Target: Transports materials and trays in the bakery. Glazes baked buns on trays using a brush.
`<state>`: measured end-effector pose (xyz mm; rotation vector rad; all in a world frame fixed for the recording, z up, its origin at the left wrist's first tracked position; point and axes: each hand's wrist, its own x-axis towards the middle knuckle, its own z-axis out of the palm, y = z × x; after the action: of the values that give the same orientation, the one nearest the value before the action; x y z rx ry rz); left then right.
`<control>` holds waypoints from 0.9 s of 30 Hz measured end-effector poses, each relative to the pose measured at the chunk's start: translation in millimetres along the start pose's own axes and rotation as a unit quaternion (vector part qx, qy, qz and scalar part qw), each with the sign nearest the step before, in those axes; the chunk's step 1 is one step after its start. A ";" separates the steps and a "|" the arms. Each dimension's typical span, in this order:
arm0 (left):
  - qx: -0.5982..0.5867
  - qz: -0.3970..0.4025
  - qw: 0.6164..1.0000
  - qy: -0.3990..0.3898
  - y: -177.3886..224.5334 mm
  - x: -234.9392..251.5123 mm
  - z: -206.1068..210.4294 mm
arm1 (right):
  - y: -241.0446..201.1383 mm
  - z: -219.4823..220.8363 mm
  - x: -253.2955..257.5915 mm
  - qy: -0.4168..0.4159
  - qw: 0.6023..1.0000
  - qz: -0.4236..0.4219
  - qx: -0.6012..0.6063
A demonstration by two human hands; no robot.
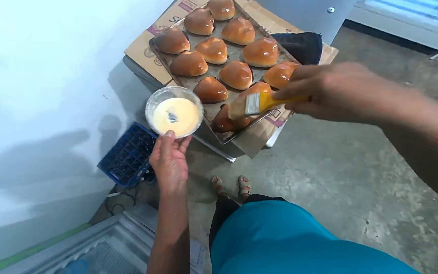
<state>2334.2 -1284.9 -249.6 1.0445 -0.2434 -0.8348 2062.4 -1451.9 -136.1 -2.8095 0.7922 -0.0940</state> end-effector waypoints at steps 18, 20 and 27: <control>-0.033 0.058 0.996 0.060 22.0 -35.4 -62.0 | -68.4 -21.6 71.4 -0.122 0.961 -0.123 -0.215; -0.039 0.064 0.996 0.050 23.8 -37.3 -64.4 | -54.1 -10.3 77.6 -0.155 0.959 -0.111 -0.210; -0.025 0.057 0.997 0.049 22.1 -38.2 -69.5 | 2.9 -40.0 57.7 -0.059 0.982 -0.026 -0.178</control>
<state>2357.3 -1206.5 -258.8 1.0114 -0.1956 -0.6808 2105.2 -1492.2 -97.8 -3.1337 0.7733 0.2263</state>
